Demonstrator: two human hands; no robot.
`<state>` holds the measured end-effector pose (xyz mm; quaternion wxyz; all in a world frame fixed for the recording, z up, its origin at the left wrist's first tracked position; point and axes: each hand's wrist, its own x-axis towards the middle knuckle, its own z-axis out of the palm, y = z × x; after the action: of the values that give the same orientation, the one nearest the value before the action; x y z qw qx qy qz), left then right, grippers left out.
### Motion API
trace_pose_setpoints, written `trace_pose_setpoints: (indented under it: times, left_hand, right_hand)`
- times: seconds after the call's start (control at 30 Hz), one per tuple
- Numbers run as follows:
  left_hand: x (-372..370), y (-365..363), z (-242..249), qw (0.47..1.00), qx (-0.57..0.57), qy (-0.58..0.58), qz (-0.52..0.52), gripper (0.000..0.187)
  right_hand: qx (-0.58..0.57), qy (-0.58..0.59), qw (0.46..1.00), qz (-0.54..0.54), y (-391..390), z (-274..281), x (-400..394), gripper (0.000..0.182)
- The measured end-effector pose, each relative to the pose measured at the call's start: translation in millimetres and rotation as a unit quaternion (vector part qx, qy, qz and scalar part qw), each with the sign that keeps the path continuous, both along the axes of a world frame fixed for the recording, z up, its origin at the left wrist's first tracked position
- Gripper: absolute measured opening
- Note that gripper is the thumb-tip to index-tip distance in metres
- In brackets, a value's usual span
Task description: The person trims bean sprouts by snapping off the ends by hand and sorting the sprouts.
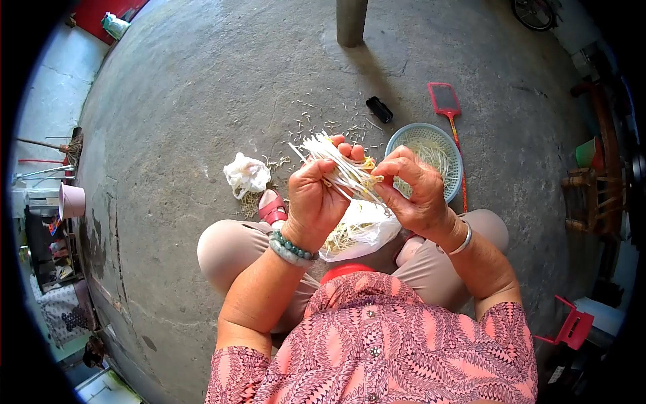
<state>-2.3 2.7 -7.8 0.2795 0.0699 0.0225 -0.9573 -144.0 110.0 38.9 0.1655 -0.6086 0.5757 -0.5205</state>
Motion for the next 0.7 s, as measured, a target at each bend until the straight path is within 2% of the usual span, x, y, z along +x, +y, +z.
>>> trace_pose_setpoints:
  times: [0.17, 0.27, 0.57, 0.7]
  left_hand:
    - [1, 1, 1, 1.000, 0.003, -0.001, -0.024, 0.035]
    - [3, 1, 2, 0.999, 0.004, -0.013, -0.037, 0.034]
    - [4, 2, 9, 0.994, -0.048, -0.095, -0.021, 0.027]
    - [4, 2, 8, 0.994, -0.059, -0.090, -0.023, 0.025]
  right_hand:
    - [-0.007, -0.012, 1.000, 0.012, -1, -1, -4, 0.016]
    - [0.017, -0.064, 0.998, 0.010, 0, -5, -6, 0.012]
    - [0.033, -0.066, 0.997, 0.019, 1, -5, -9, 0.008]
    - [0.055, -0.075, 0.996, 0.015, 0, -5, -10, 0.007]
